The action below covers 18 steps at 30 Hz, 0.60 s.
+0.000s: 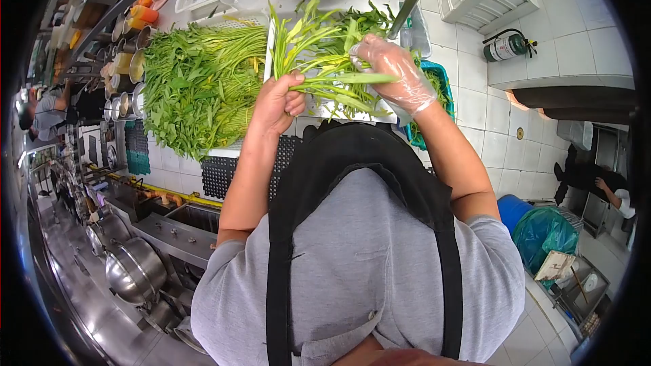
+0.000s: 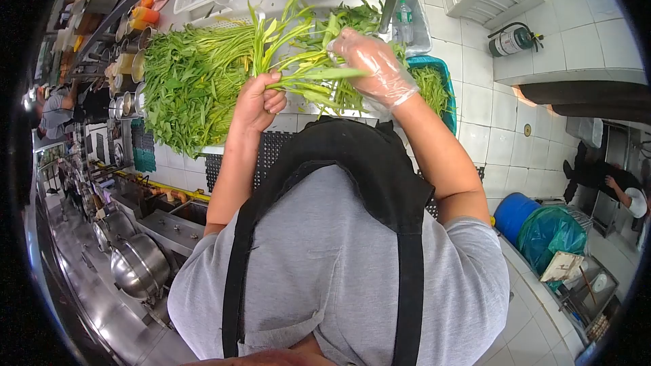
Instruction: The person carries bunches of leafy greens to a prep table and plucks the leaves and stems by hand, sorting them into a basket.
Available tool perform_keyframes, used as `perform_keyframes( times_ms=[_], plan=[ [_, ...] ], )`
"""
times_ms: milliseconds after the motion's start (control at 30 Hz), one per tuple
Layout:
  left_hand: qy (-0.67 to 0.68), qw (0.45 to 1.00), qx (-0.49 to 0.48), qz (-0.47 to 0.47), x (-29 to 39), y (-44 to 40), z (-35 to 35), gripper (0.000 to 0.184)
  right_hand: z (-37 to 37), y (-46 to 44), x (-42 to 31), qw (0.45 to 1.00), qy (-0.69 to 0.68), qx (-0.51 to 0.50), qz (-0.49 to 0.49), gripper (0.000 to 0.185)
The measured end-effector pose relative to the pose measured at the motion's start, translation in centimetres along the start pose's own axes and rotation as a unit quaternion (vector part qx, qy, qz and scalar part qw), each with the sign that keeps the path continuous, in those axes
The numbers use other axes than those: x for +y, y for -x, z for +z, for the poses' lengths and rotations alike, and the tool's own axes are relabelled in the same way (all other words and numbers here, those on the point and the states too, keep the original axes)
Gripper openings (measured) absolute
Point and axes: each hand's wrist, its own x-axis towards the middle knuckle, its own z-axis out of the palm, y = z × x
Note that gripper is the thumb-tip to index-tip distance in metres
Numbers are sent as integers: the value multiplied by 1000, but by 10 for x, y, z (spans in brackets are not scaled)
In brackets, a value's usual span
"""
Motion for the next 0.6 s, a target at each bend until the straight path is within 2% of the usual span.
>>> perform_keyframes(
  times_ms=[33, 100, 133, 167, 233, 267, 333, 367, 433, 467, 500, 567, 600],
  plan=[
    [-2, 1000, -1, -2, 0, 0, 0, 25, 3, 2, 1, 1000, 0, 1, 3, 22],
    [-19, 999, 27, 16, -1, -1, -1, 23, 9, 7, 7, 988, 18, 69, 135, 24],
    [-20, 999, 24, 14, -1, -2, -4, 23, 31, 11, 41, 967, 2, 195, 162, 25],
    [3, 999, 28, 20, 0, -4, -11, 22, 18, 14, 44, 967, 4, 197, 162, 25],
    [25, 999, 31, 27, 4, -6, -24, 21, -19, 13, 38, 902, -241, 186, 306, 20],
    [47, 998, 15, 23, 5, -6, -29, 20, -30, 17, 35, 901, -241, 189, 307, 20],
    [67, 998, -7, 18, 8, -12, -33, 18, -54, 25, 28, 842, -287, 286, 355, 20],
    [71, 997, -13, 20, 9, -15, -34, 19, -65, 26, 19, 840, -285, 291, 357, 20],
    [70, 997, -21, 15, 8, -18, -32, 21, -81, 30, -1, 936, -87, 310, 138, 17],
    [78, 996, -35, 16, 8, -21, -30, 20, -85, 33, -6, 965, -70, 221, 120, 19],
    [86, 995, -51, 18, 9, -24, -28, 19, -84, 35, -8, 964, -69, 226, 125, 19],
    [67, 996, -59, 13, 12, -27, -19, 19, -80, 34, -15, 984, 144, 105, -30, 30],
    [55, 996, -62, 13, 12, -28, -13, 19, -75, 33, -17, 989, 128, 70, -5, 37]
  ],
)
